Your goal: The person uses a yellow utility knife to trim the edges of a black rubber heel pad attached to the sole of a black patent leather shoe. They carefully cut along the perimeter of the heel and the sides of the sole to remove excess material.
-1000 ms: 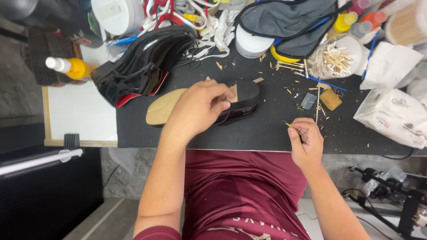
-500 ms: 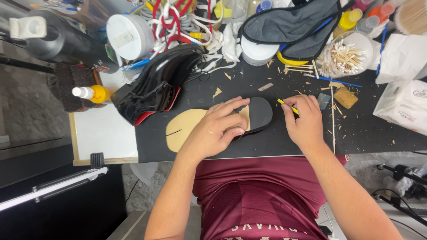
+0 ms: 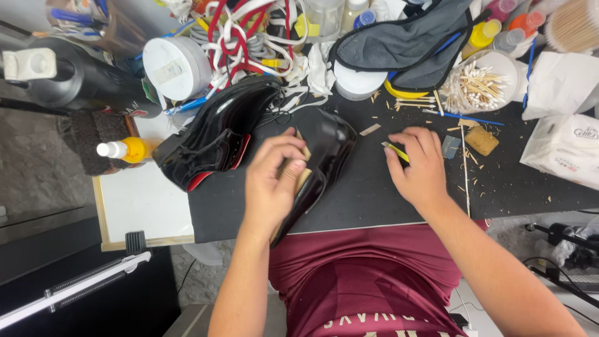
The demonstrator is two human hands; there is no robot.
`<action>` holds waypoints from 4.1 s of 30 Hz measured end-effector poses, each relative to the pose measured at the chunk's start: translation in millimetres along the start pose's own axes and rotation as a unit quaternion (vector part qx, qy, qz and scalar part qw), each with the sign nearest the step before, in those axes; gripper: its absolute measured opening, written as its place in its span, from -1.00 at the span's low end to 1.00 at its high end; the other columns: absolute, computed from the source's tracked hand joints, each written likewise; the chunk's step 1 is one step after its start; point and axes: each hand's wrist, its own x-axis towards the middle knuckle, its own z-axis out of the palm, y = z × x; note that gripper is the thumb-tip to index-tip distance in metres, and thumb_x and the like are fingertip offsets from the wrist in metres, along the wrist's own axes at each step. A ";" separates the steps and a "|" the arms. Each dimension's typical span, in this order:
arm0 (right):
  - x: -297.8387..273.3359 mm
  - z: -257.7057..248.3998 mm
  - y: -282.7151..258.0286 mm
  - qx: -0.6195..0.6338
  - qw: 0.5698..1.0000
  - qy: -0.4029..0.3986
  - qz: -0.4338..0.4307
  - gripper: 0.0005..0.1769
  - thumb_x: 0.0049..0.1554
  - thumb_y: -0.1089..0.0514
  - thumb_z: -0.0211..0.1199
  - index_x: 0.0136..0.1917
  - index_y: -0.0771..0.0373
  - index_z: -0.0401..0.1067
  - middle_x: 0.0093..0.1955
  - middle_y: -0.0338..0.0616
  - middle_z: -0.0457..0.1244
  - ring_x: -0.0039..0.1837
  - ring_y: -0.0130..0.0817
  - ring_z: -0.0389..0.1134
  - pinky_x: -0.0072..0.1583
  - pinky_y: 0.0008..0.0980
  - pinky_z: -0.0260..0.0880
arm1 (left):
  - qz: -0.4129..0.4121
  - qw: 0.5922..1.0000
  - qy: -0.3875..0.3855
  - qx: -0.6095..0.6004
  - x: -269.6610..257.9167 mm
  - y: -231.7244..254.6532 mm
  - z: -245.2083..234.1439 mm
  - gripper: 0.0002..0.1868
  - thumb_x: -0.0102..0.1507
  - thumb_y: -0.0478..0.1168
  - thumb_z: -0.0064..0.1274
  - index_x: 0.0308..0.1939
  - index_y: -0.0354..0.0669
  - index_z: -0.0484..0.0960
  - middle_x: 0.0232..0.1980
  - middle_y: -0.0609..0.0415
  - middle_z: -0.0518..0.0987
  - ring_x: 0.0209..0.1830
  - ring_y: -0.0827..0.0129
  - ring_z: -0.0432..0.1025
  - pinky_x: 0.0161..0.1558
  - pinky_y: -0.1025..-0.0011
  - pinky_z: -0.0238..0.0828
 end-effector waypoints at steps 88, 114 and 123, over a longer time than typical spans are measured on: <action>51.4 2.3 -28.5 0.464 0.868 -0.127 0.128 -0.71 0.16 0.48 0.30 0.16 0.44 0.42 0.02 0.01 0.37 0.05 -0.42 0.44 0.10 -0.50 0.48 | 0.023 0.994 -0.108 0.025 46.4 -25.9 18.6 -0.88 0.35 -0.25 0.12 -0.21 -0.20 0.53 0.56 -0.13 0.36 0.37 -0.04 0.45 0.34 0.24 0.38; 89.4 -1.7 -27.0 0.137 0.946 -0.056 -0.290 -0.79 0.01 0.37 0.51 -0.06 0.29 0.58 -0.03 -0.07 0.30 -0.02 -0.15 0.37 -0.12 -0.36 0.35 | -0.049 0.978 -0.205 0.000 58.5 -41.8 24.8 -0.84 0.36 -0.17 0.07 -0.25 -0.18 0.55 0.48 -0.25 0.43 0.36 0.09 0.49 0.24 0.21 0.39; 91.6 -0.4 -27.0 0.137 0.945 -0.055 -0.292 -0.78 0.01 0.38 0.50 -0.05 0.27 0.57 -0.04 -0.10 0.30 -0.03 -0.18 0.35 -0.13 -0.38 0.33 | -0.034 0.979 -0.200 0.017 57.4 -41.8 25.8 -0.85 0.36 -0.19 0.07 -0.24 -0.18 0.56 0.50 -0.26 0.39 0.39 0.07 0.42 0.29 0.18 0.33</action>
